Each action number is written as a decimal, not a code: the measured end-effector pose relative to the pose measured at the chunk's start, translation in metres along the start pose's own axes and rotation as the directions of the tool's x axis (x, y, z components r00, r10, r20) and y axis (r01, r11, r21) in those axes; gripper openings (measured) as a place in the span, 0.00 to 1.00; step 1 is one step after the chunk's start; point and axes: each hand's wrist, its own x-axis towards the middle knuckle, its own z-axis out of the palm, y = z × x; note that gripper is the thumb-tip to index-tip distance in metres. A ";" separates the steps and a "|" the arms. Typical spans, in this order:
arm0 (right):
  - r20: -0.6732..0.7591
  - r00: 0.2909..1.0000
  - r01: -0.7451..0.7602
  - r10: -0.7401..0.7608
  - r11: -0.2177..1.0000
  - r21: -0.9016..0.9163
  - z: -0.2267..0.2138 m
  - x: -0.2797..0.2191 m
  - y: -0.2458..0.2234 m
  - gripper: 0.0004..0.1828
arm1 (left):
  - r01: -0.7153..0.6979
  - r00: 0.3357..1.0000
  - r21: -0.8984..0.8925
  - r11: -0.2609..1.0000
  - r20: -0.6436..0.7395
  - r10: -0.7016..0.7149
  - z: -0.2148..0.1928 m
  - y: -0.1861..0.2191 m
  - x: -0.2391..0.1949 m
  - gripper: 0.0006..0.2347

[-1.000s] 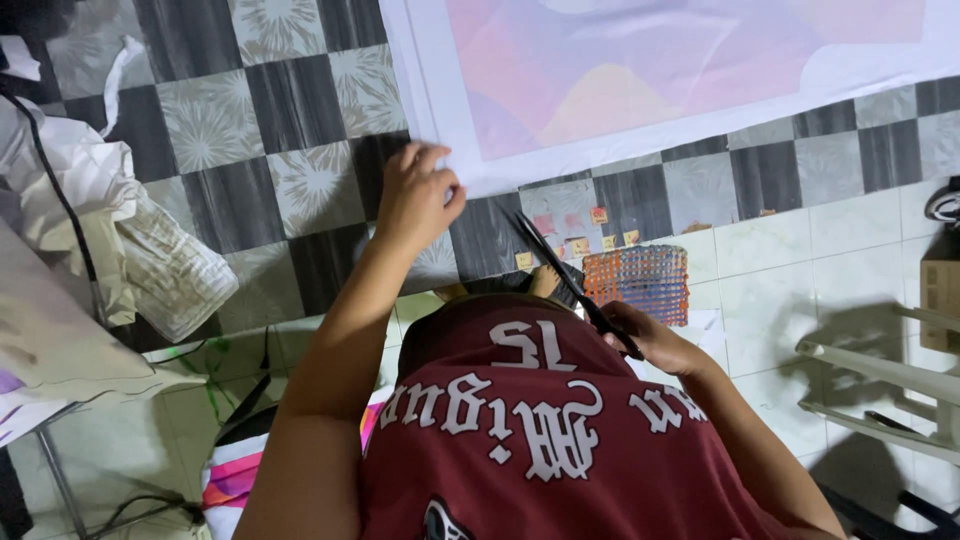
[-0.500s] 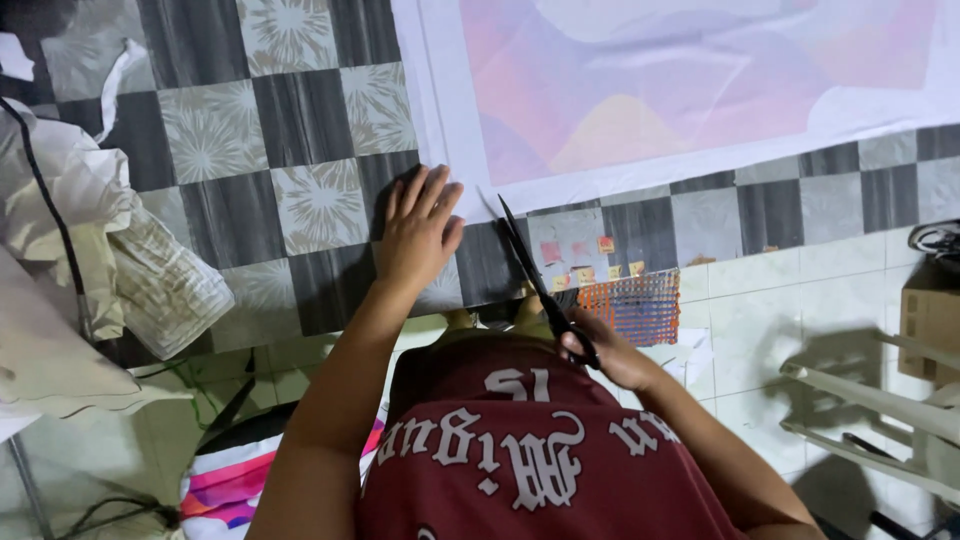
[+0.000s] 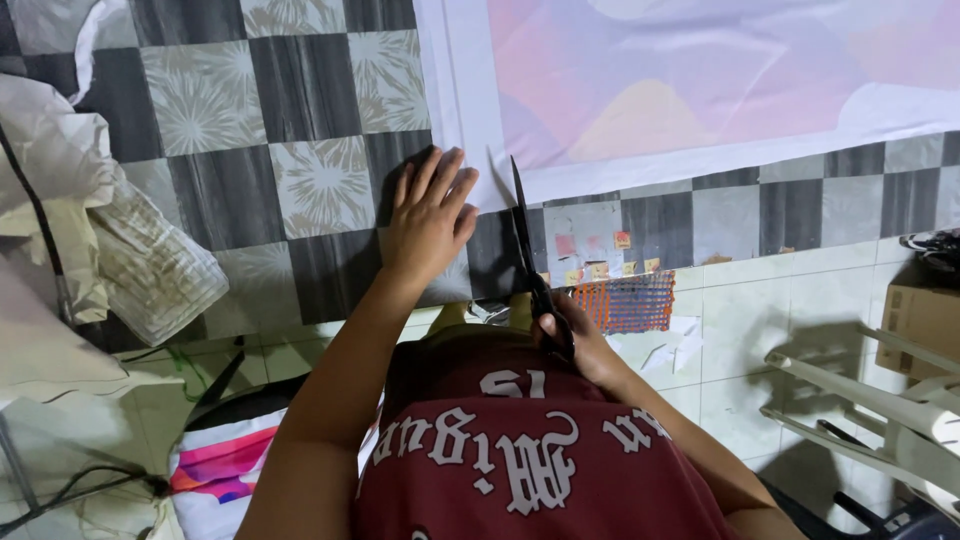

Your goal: Cutting out garment patterns from a large sheet of printed fabric using scissors.

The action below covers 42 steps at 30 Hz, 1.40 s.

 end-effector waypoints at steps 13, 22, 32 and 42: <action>-0.096 0.992 0.082 -0.081 0.997 0.008 0.017 0.006 0.007 0.26 | -0.009 1.000 -0.005 1.000 0.005 0.009 -0.003 0.000 0.001 0.18; -0.117 0.986 0.120 -0.119 0.993 0.000 0.015 0.009 0.005 0.21 | -0.006 1.000 -0.007 1.000 -0.001 0.006 -0.004 0.000 0.001 0.18; -0.025 0.996 0.086 -0.084 0.987 0.132 0.016 0.031 -0.020 0.23 | -0.009 1.000 0.010 1.000 -0.015 0.009 -0.003 0.000 0.001 0.18; -0.124 0.990 0.086 -0.064 0.979 0.185 0.022 0.042 -0.019 0.19 | -0.010 1.000 -0.014 1.000 -0.003 0.010 -0.005 0.000 0.002 0.17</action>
